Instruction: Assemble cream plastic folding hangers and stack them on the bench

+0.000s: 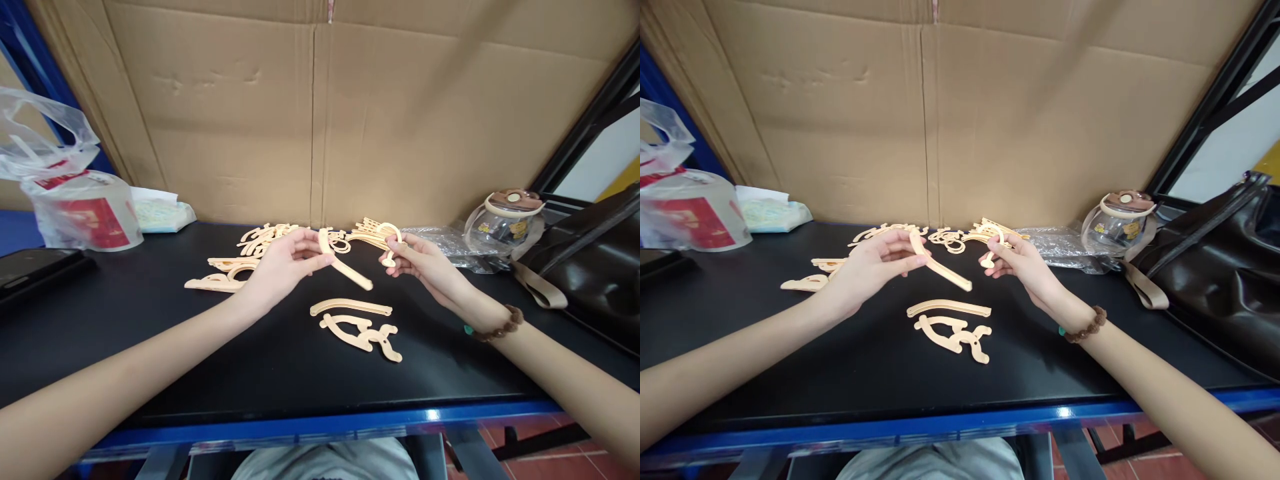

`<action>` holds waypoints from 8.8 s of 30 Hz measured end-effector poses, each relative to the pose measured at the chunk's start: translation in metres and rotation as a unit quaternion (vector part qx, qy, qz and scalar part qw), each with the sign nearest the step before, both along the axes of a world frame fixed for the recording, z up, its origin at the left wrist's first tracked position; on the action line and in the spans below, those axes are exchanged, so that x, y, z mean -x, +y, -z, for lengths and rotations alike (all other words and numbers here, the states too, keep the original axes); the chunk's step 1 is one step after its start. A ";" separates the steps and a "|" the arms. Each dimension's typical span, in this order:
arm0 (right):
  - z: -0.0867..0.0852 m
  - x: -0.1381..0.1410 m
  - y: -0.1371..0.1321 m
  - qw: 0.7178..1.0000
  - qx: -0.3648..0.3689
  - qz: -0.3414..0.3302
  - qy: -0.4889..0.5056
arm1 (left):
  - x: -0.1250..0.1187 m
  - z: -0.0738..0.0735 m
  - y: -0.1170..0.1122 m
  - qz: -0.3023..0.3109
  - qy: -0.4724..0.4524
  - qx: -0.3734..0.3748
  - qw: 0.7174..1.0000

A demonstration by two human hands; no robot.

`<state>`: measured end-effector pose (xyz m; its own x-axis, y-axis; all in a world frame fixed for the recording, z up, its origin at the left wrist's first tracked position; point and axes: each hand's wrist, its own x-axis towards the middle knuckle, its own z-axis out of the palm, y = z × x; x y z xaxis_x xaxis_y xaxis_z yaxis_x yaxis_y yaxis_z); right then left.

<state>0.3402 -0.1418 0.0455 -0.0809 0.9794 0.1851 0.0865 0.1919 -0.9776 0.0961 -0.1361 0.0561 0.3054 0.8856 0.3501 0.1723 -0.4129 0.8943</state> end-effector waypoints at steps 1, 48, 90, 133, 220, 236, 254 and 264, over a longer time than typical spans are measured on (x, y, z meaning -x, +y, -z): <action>0.000 0.000 0.000 1.000 0.002 0.001 -0.005 | 0.000 -0.002 -0.001 -0.001 -0.026 0.013 1.000; 0.005 0.015 -0.012 0.980 0.077 -0.182 0.030 | -0.010 0.015 -0.025 0.054 0.397 -0.241 0.884; 0.016 0.018 -0.011 0.966 0.136 -0.221 0.002 | -0.017 0.034 -0.021 0.083 0.384 -0.312 0.865; 0.012 0.028 -0.011 0.996 0.000 -0.079 -0.033 | -0.018 0.018 -0.027 -0.055 0.502 -0.297 0.811; 0.008 0.007 -0.010 0.874 -0.264 -0.092 -0.398 | 0.001 -0.003 -0.009 0.118 -0.018 0.273 0.955; 0.010 0.019 -0.022 0.870 -0.206 -0.036 -0.447 | -0.006 -0.001 -0.016 0.083 -0.006 0.203 0.976; 0.010 0.023 -0.024 0.875 -0.147 -0.007 -0.460 | -0.006 0.009 -0.009 0.117 0.007 0.215 0.969; 0.003 -0.001 -0.005 0.858 -0.106 0.077 -0.497 | 0.016 0.005 0.013 0.024 0.309 -0.071 0.948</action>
<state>0.3414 -0.1467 0.0422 -0.1743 0.9453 0.2759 0.8971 0.2679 -0.3512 0.0804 -0.1227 0.0507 0.5303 0.8225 0.2057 0.6224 -0.5424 0.5643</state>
